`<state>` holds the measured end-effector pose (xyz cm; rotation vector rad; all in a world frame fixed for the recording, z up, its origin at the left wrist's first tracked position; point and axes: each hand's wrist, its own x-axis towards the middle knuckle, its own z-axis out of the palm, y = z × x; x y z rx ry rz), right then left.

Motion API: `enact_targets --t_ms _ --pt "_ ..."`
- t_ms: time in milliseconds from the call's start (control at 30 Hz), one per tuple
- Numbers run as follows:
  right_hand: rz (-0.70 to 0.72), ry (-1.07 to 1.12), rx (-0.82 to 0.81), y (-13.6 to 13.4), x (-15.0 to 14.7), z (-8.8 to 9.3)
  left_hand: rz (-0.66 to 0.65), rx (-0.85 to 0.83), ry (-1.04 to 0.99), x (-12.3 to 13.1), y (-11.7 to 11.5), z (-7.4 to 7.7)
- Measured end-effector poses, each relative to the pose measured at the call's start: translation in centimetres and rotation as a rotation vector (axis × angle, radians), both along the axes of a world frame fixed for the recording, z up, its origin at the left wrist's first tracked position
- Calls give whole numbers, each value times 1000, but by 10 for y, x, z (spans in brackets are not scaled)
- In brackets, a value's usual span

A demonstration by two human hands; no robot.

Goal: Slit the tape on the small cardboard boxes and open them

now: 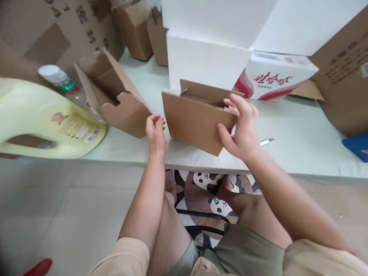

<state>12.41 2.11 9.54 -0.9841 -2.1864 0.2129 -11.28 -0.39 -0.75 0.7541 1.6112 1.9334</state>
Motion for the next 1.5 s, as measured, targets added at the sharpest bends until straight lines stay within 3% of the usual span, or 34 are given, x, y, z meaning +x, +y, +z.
enact_targets --t_ms 67,167,267,333,400,500,633,733,933,1167,1500 --pt "-3 179 99 -13 38 -26 -57 98 130 9 3 -2" --pt "-103 465 175 -29 72 -61 -326 201 233 30 7 0" --pt "-175 538 48 -33 89 -82 -596 260 244 54 14 3" --pt "-196 476 -13 -31 97 -90 -671 269 282 67 21 4" --pt "-220 451 -16 -28 101 -95 -643 256 352 75 27 3" --pt "-261 514 31 -25 100 -99 -479 233 417 81 33 -3" --pt "-316 550 45 -21 98 -98 -349 171 336 90 36 -6" --pt "-328 580 -48 -20 101 -98 -318 178 312 97 37 -3" --pt "-268 621 -221 -4 112 -100 -330 165 345 105 28 -1" --pt "-163 550 -397 23 114 -87 -344 219 431 105 19 -5" --pt "-233 434 -405 22 117 -89 -422 171 506 99 26 -2"
